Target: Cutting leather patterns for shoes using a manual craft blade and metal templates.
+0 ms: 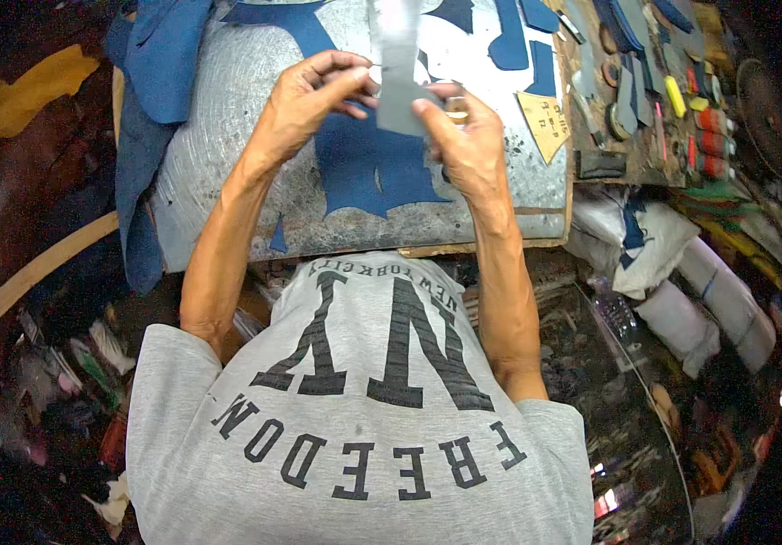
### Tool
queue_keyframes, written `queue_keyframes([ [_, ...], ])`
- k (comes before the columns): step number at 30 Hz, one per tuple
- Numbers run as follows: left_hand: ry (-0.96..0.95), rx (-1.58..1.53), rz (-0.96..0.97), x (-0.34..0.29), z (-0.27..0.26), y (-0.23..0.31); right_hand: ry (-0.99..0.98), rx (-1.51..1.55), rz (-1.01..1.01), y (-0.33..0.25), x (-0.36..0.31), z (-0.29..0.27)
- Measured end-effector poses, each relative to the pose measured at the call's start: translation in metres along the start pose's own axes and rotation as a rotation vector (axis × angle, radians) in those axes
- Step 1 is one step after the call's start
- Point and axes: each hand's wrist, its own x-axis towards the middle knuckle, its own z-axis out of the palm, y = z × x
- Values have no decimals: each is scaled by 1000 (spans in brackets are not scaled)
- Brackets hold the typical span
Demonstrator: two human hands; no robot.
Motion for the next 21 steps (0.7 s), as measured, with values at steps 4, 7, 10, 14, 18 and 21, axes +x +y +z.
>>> queue_keyframes([
  [4, 121, 928, 336, 6, -65, -37, 384, 122, 17, 12, -18, -43],
  [7, 112, 1478, 278, 0, -76, -89, 481, 126, -20, 27, -44, -75],
  [10, -82, 1558, 244, -8, -42, -102, 590, 21, 1, 37, -77, -80],
  [14, -271, 1503, 253, -32, 14, -108, 636, 105, 23, 60, -103, -66],
  [18, -614, 1321, 401, -72, 66, -123, 671, 143, 16, 60, -112, -47],
  [21, -785, 1101, 584, -101, 79, -141, 671, 171, -15, 54, -108, -36],
])
